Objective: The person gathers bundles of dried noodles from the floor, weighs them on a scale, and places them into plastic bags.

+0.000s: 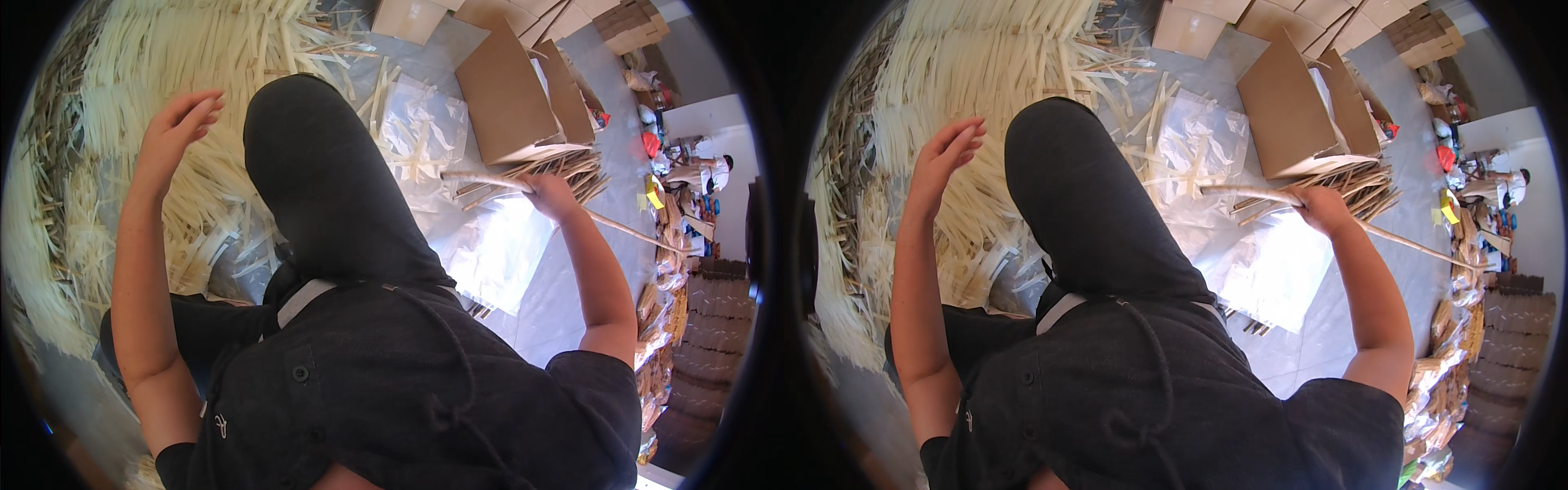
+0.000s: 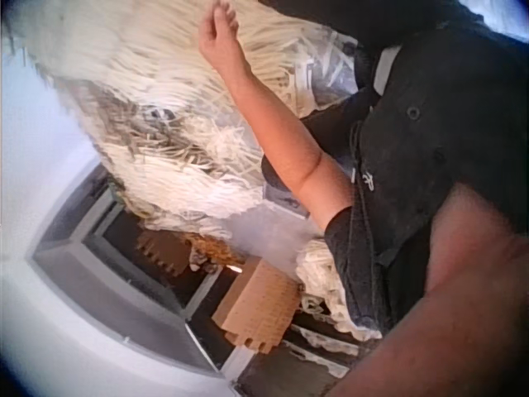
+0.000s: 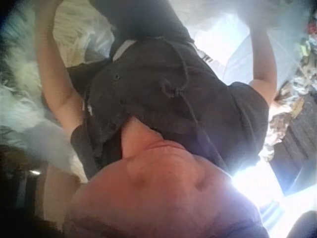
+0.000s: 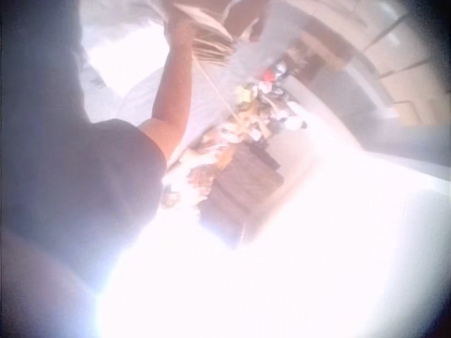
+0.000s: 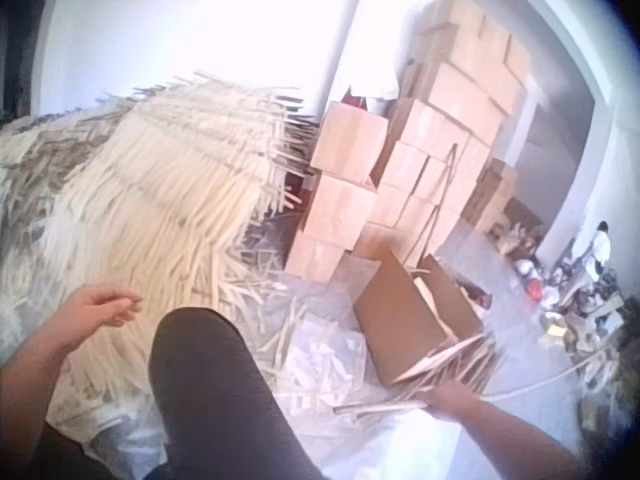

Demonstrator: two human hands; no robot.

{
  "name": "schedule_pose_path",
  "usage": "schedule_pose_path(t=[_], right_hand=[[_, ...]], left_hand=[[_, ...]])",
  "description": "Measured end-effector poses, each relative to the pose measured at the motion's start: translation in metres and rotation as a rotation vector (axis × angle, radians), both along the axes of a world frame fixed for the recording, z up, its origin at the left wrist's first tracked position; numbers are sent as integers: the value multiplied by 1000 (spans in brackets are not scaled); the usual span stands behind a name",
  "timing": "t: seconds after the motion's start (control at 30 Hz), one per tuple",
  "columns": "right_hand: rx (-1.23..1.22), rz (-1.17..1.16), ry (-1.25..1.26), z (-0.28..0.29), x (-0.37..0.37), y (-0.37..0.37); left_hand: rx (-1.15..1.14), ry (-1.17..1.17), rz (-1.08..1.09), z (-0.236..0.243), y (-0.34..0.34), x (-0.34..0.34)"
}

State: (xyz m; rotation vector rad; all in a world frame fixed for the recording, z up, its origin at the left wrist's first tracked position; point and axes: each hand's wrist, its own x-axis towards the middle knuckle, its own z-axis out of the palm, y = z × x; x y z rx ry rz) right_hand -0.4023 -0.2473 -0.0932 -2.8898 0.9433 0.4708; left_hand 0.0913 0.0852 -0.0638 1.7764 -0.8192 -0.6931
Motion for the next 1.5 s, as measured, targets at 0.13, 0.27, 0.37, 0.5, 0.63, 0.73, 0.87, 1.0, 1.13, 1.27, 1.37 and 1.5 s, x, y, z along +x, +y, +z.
schedule_pose_path(t=[0.13, 0.27, 0.37, 0.5, 0.63, 0.73, 0.87, 1.0, 1.13, 1.27, 1.37, 1.5], right_hand=[[-56, 1, 111, -37, -22, -30], [-172, 31, 126, -115, -61, -83], [-233, 32, 478, -151, -99, -120], [289, -84, 301, -162, 34, -76], [418, 81, -224, -65, 195, -11], [720, 22, -671, -3, 301, 17], [894, 177, -673, 71, 435, 112], [1132, 442, -326, 47, 548, 203], [1059, 525, -53, -71, 622, 258], [1056, 288, -93, -190, 657, 308], [1029, 109, -115, -248, 668, 331], [1052, -86, -69, -320, 678, 329]], left_hand=[[138, 143, 244, -69, 48, 48], [257, 127, 258, -119, 90, 63], [266, 162, 344, -139, 94, 70], [132, 342, 655, -130, 137, 89], [16, 489, 789, -167, 167, 103], [81, 547, 899, -192, 162, 112], [110, 444, 1009, -235, 175, 121], [362, 61, 1186, -304, 169, 156], [501, 191, 1140, -277, 136, 180], [578, 227, 1229, -313, 147, 209], [654, 274, 1257, -345, 166, 215], [564, 462, 1219, -390, 180, 211]])
